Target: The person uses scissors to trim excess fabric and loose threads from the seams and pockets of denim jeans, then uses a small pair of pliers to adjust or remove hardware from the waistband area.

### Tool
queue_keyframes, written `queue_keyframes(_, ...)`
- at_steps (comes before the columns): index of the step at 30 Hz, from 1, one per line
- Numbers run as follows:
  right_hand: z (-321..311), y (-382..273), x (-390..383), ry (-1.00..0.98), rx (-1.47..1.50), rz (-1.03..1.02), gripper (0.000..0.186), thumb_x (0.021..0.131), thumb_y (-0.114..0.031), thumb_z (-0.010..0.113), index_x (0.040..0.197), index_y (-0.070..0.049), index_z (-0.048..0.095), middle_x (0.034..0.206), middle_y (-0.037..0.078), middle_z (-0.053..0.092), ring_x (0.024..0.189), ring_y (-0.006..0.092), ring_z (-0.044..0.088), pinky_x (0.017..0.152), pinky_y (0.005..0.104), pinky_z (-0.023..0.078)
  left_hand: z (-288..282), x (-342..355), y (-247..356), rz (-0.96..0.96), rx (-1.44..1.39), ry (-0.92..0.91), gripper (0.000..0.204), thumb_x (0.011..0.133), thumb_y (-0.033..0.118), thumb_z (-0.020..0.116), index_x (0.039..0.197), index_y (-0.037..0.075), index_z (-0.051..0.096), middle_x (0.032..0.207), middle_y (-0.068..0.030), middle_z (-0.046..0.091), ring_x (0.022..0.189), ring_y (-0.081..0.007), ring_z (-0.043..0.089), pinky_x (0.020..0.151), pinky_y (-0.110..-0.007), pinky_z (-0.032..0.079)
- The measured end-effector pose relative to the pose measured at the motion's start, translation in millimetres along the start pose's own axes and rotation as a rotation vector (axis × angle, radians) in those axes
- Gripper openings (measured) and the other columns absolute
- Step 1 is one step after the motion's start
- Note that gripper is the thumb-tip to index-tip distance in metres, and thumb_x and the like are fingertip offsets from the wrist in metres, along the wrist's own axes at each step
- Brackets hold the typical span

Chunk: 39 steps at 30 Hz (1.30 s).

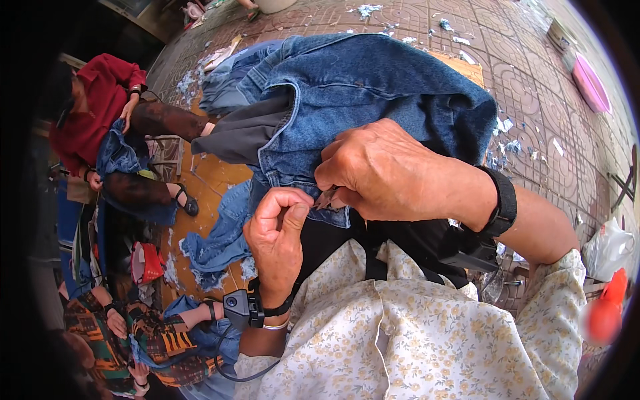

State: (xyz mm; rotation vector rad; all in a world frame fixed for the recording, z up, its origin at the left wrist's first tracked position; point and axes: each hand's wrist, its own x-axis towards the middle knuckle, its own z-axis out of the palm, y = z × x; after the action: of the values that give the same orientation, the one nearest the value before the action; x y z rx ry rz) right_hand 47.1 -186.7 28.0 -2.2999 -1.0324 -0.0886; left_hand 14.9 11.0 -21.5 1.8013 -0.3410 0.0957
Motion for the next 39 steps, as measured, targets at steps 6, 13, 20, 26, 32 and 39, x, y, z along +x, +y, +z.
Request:
queue_keyframes(6, 2.0, -4.9, 2.6, 0.023, -0.091, -0.036, 0.011, 0.065, -0.008, 0.068, 0.067, -0.002, 0.059, 0.069, 0.009, 0.058, 0.073, 0.0300, 0.061, 0.058, 0.0404, 0.047, -0.2, 1.2, -3.5, 0.009, -0.008, 0.001, 0.010, 0.085, 0.006, 0.062, 0.080, -0.001, 0.056, 0.079, -0.0086, 0.060, 0.073, -0.0187, 0.058, 0.069, -0.028, 0.046)
queue_keyframes(13, 8.0, -0.8, 2.8, 0.005, -0.068, -0.005, 0.013, 0.066, -0.009, 0.069, 0.067, -0.002, 0.059, 0.069, 0.009, 0.058, 0.072, 0.0299, 0.060, 0.056, 0.0405, 0.046, -2.6, 3.4, -5.7, 0.014, -0.033, -0.001, 0.010, 0.087, 0.007, 0.061, 0.081, 0.000, 0.056, 0.079, -0.0069, 0.060, 0.072, -0.0151, 0.056, 0.068, -0.027, 0.045)
queue_keyframes(20, -6.0, 8.9, -16.1, 0.229, 0.200, 0.067, 0.014, 0.075, -0.001, 0.070, 0.087, 0.000, 0.064, 0.077, 0.009, 0.062, 0.070, 0.0230, 0.063, 0.060, 0.0317, 0.049, -40.2, -26.1, -24.2, -0.102, 0.022, 0.101, 0.013, 0.089, 0.009, 0.058, 0.079, 0.000, 0.055, 0.076, -0.0047, 0.056, 0.067, -0.0130, 0.050, 0.063, -0.026, 0.041)
queue_keyframes(26, -3.7, 1.1, -55.6, 0.284, 0.424, 0.413, 0.020, 0.077, -0.007, 0.072, 0.093, 0.001, 0.063, 0.080, 0.005, 0.061, 0.073, 0.0090, 0.059, 0.062, 0.0220, 0.047, -124.2, -130.8, -151.7, -0.374, 0.852, -0.101, 0.008, 0.084, 0.007, 0.059, 0.081, -0.001, 0.056, 0.083, -0.0146, 0.058, 0.077, -0.0351, 0.057, 0.073, -0.041, 0.045)
queue_keyframes(32, 5.1, -8.4, -66.9, 0.373, 0.568, 0.484, 0.022, 0.080, -0.011, 0.071, 0.097, 0.000, 0.063, 0.085, 0.002, 0.062, 0.076, 0.0052, 0.057, 0.065, 0.0193, 0.046, -115.5, -127.1, -133.6, -0.128, 0.659, 0.055, 0.024, 0.082, 0.005, 0.061, 0.105, -0.001, 0.056, 0.096, -0.0161, 0.060, 0.080, -0.0285, 0.061, 0.071, -0.034, 0.047)
queue_keyframes(39, 7.4, -18.8, -68.9, 0.398, 0.762, 0.560, 0.018, 0.083, -0.009, 0.068, 0.098, 0.001, 0.063, 0.085, 0.001, 0.063, 0.077, 0.0043, 0.055, 0.067, 0.0191, 0.046, -34.5, -56.7, -24.1, -0.414, -0.566, -0.085, 0.033, 0.087, 0.017, 0.063, 0.114, 0.001, 0.055, 0.108, -0.0110, 0.061, 0.089, -0.0162, 0.062, 0.067, -0.023, 0.045)
